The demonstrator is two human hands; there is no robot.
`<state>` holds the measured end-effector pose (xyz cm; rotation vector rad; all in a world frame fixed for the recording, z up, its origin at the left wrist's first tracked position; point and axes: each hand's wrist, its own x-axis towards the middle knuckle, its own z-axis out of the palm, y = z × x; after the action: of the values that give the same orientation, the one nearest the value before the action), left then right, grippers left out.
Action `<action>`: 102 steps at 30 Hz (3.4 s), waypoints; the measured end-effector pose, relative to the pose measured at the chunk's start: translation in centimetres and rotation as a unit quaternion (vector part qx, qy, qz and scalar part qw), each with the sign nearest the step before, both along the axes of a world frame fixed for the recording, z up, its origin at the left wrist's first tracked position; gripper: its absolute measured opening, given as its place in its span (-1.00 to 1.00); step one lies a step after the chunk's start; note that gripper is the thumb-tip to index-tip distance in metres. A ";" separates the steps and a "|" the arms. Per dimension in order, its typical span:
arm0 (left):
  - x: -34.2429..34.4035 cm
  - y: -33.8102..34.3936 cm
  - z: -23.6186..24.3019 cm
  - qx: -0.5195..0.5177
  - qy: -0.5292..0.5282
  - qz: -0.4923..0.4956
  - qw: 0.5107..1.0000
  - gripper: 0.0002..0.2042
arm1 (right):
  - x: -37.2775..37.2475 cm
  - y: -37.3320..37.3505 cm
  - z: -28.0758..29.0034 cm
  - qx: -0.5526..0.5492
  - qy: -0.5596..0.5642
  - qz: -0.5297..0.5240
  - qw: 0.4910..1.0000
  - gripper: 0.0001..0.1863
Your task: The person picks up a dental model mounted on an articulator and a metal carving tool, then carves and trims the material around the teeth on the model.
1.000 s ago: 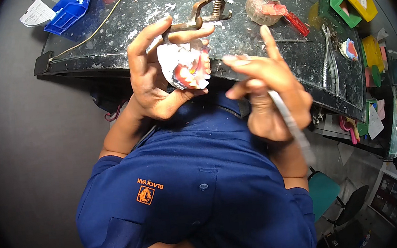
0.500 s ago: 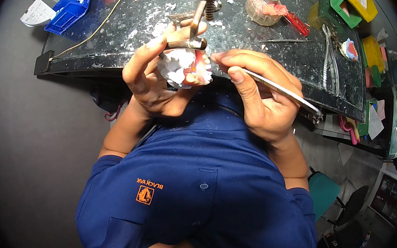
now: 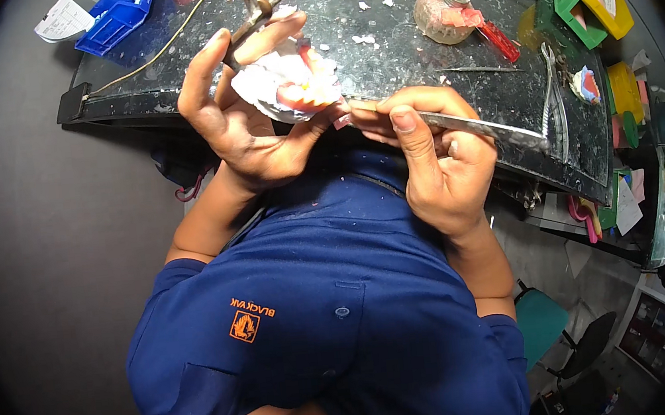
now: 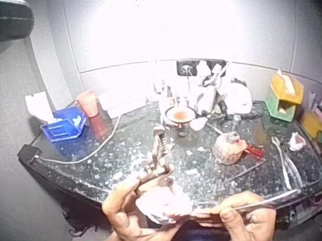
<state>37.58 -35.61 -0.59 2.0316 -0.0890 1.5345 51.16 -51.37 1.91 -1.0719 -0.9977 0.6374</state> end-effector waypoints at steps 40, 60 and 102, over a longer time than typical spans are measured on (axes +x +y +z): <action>1.1 -0.2 -1.5 0.030 -0.046 -0.125 0.991 -0.23 | 0.0 0.9 -0.2 0.032 -0.082 -0.067 0.994 -0.89; 0.8 -0.5 -1.7 -0.014 -0.035 -0.139 0.990 -0.24 | 0.5 0.8 0.0 0.029 -0.101 -0.041 0.994 -0.89; -0.7 -1.0 0.2 -0.182 0.027 -0.157 0.970 0.20 | 1.3 1.0 -0.6 0.190 -0.314 -0.062 0.928 -0.78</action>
<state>36.83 -36.62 -0.38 1.6763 -0.0945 1.1988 52.43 -50.38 1.28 -0.9929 -1.5185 -0.0314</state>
